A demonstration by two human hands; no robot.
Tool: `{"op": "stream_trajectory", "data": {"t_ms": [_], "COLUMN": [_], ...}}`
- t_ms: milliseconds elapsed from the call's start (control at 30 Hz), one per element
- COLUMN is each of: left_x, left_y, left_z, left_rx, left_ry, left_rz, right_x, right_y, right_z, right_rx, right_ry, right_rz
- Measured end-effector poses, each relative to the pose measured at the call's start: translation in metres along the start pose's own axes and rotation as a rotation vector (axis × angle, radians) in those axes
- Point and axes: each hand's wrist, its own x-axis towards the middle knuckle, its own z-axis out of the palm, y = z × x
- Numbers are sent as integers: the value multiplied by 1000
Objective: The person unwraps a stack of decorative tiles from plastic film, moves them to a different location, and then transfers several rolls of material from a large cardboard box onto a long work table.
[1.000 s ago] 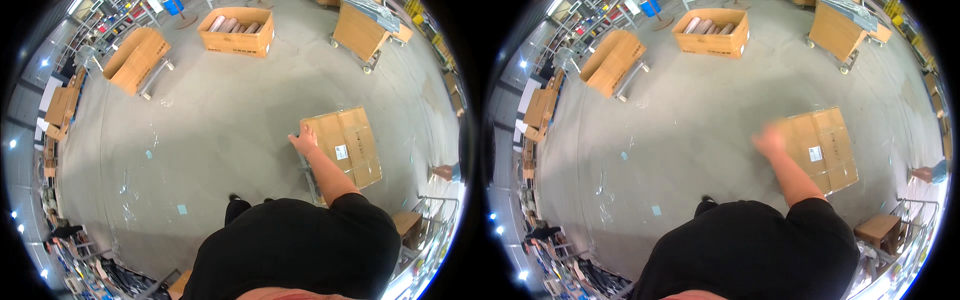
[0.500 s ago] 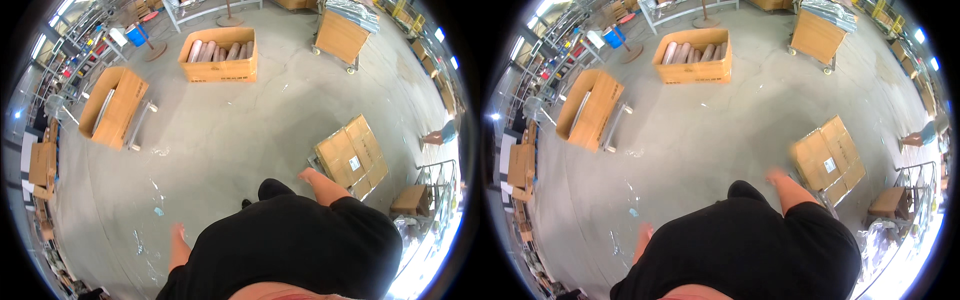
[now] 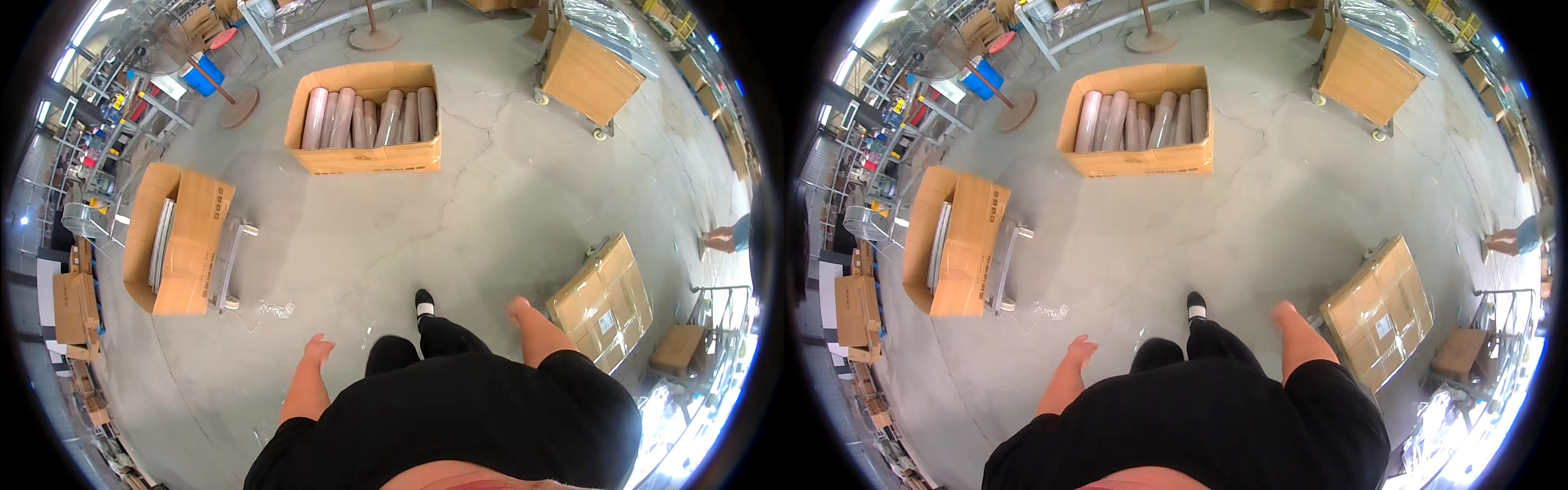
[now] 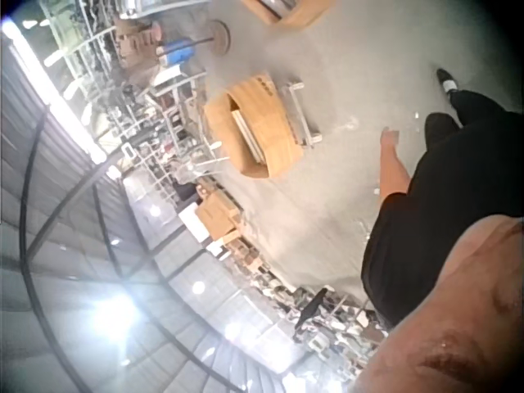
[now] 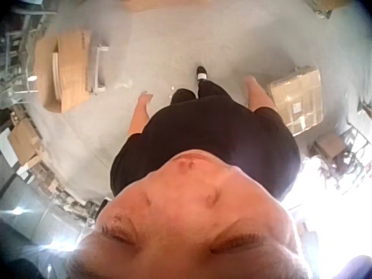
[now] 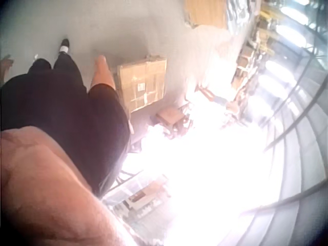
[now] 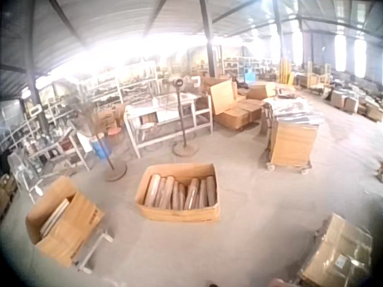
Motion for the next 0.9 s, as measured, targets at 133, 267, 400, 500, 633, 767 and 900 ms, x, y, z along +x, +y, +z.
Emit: {"op": "stream_trajectory", "data": {"t_ms": [133,267,400,500,633,767,900], "left_x": [80,174,271,338,409,495,533], "left_y": [38,142,262,358,474,526,576], "left_z": [-49,-90,-123,-141,-157,-139,-103], "left_rx": [154,236,398,468,551,687,915], "left_ry": [-44,-36,108,232,309,447,367], "left_rz": [7,103,336,526,655,783,759], "right_x": [58,95,117,156,239,337,440], "right_y": [-74,-105,-140,-154,-168,-187,-167], "right_z": [-160,-281,-367,-407,-455,-505,-497], "right_rx": [252,613,504,461,488,330,53], "right_ry": [231,341,387,422,433,703,1015], "right_rz": [115,66,65,76,67,-80,-65]}}
